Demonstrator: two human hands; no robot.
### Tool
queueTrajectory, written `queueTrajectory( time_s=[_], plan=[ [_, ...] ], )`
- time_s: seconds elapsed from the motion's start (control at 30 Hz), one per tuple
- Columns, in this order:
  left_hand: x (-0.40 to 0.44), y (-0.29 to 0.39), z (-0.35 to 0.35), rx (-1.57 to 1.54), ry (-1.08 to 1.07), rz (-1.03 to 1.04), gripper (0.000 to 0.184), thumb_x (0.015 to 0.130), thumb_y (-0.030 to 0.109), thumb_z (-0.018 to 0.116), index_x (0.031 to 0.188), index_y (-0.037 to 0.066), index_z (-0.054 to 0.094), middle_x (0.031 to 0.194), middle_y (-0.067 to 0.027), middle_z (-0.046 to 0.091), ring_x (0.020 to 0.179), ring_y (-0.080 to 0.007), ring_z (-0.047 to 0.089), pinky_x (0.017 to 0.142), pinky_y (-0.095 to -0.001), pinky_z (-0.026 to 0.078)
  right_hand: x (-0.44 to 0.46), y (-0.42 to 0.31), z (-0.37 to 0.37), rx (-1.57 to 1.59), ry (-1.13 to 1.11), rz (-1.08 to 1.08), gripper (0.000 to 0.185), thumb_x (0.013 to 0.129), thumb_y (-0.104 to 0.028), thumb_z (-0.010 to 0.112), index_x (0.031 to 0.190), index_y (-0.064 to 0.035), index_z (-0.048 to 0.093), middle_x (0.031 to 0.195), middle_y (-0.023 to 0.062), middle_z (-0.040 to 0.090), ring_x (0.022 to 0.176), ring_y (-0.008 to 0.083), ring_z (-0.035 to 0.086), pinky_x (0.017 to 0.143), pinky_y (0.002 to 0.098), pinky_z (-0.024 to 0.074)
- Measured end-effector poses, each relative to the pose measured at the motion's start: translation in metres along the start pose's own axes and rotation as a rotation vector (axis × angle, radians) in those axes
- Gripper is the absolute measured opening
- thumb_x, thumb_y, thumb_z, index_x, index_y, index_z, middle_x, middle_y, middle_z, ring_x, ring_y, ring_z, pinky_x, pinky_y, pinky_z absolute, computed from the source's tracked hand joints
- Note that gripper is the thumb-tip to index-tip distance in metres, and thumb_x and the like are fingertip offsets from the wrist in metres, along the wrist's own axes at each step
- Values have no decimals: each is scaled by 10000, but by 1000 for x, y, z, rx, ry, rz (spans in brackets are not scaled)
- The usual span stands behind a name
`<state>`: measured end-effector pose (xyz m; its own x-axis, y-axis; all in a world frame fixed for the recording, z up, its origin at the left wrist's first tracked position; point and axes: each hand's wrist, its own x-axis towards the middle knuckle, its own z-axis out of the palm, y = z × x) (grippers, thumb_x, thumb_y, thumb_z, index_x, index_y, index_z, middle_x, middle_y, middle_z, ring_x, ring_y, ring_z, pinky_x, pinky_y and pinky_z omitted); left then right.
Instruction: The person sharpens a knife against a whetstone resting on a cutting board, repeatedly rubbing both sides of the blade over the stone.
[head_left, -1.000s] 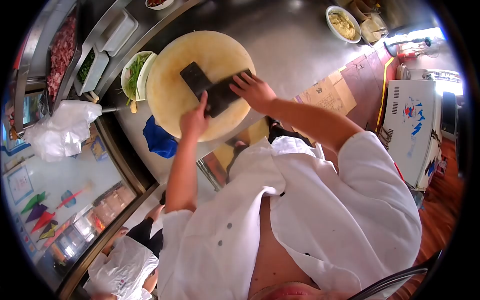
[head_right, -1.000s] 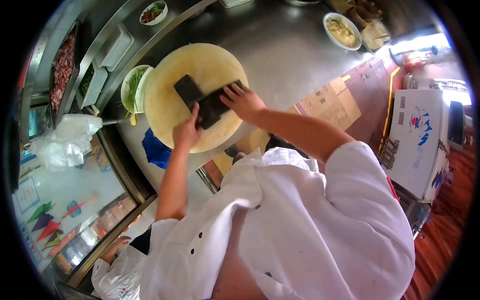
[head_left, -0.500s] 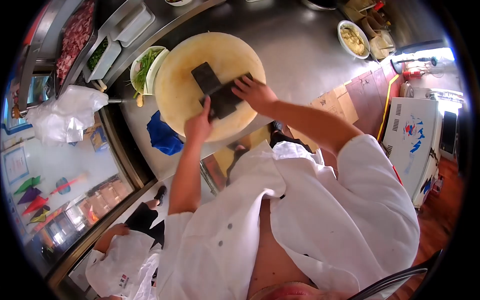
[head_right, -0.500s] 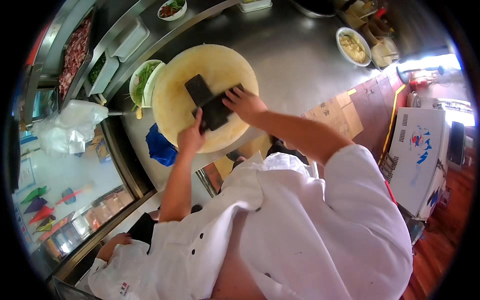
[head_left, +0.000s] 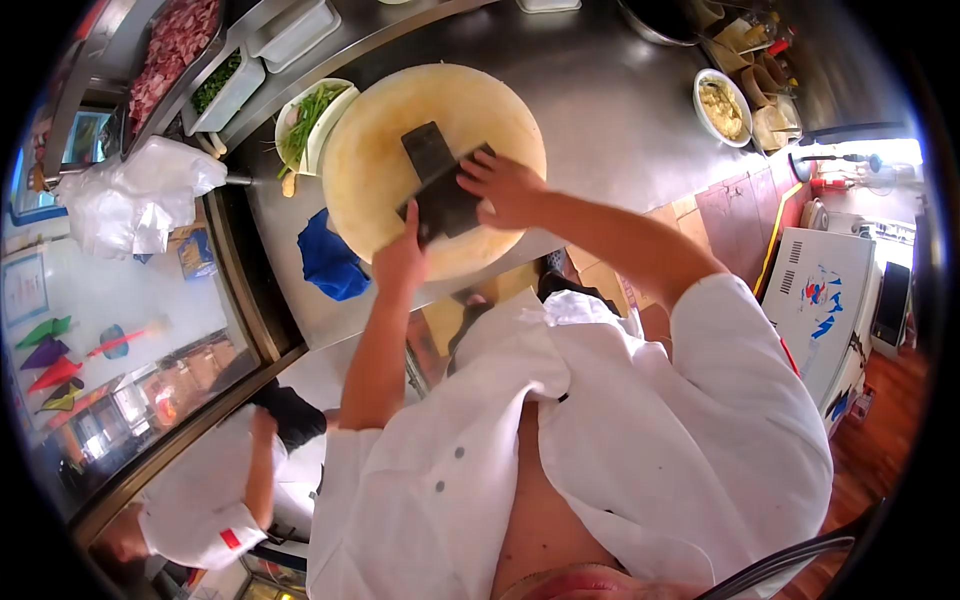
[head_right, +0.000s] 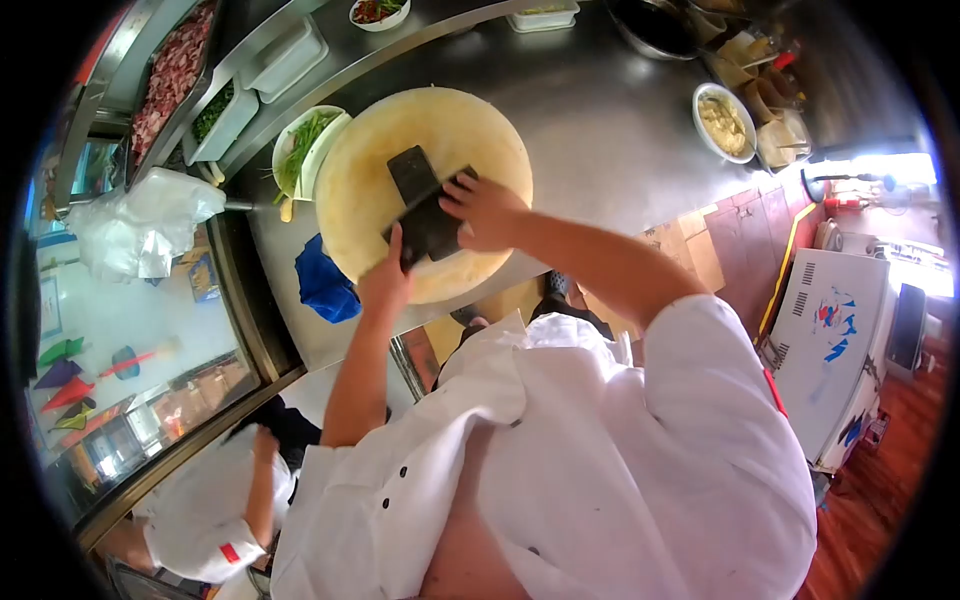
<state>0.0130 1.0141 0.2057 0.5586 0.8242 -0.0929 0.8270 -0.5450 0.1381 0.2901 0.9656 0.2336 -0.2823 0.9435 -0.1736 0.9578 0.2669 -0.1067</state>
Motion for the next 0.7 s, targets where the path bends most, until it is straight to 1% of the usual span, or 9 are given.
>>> queueTrajectory(
  time_s=[0.07,0.1,0.13,0.3,0.37,0.5,0.57,0.6,0.7],
  plan=[
    [-47,7,6,-29,-39,-37,923,906,274,667,1690,348,185,859,-127,758,733,-392,725,684,-517,563,-33,-24,8,57,0,-31,726,1022,-582,454,1581,-119,475,1686,93,384,1568,300,312,1270,435,257],
    [-60,16,-7,-68,-302,-163,941,897,274,673,1691,359,174,860,-124,758,731,-392,724,674,-513,558,-45,-34,10,93,18,-32,738,1029,-608,436,1582,-121,475,1693,93,373,1573,306,303,1277,437,242],
    [-66,17,-10,-85,-312,-171,958,894,265,678,1693,363,158,862,-126,758,739,-396,729,668,-514,553,-49,-40,20,182,53,-15,772,1028,-654,421,1588,-126,470,1702,93,359,1580,318,284,1288,454,214],
    [20,-2,-21,1,-236,-201,917,916,251,667,1690,333,181,861,-141,755,748,-396,733,661,-535,555,42,-4,10,99,29,38,784,1034,-677,389,1605,-142,449,1713,88,340,1599,320,248,1301,469,177],
    [25,-9,-16,-5,-208,-190,910,918,251,667,1689,330,189,852,-146,753,745,-398,731,658,-538,556,48,-1,8,103,38,33,791,1031,-686,385,1610,-150,443,1713,87,341,1597,322,249,1299,474,177],
    [-36,9,-8,-34,-160,-204,921,914,248,675,1690,319,186,816,-156,742,712,-394,724,641,-532,554,10,-29,24,67,53,-2,805,1020,-708,384,1619,-172,430,1710,89,345,1596,332,249,1296,498,173],
    [-75,19,-15,-91,-303,-261,973,871,250,723,1693,297,205,811,-154,746,711,-394,722,634,-522,559,-27,-57,18,117,37,-9,812,1016,-715,390,1617,-169,433,1714,85,337,1595,336,250,1296,509,167],
    [-90,18,-14,-168,-230,-212,1008,864,238,734,1700,292,175,793,-150,740,702,-385,722,612,-514,549,-36,-65,21,148,48,-5,821,1011,-721,397,1617,-170,432,1715,86,333,1595,337,249,1298,511,161],
    [-70,10,-5,-78,-216,-227,925,914,255,678,1693,308,182,788,-138,735,682,-388,715,607,-535,540,-15,-60,22,121,84,25,805,989,-712,466,1606,-195,455,1711,83,341,1598,320,256,1298,505,178]
  ],
)
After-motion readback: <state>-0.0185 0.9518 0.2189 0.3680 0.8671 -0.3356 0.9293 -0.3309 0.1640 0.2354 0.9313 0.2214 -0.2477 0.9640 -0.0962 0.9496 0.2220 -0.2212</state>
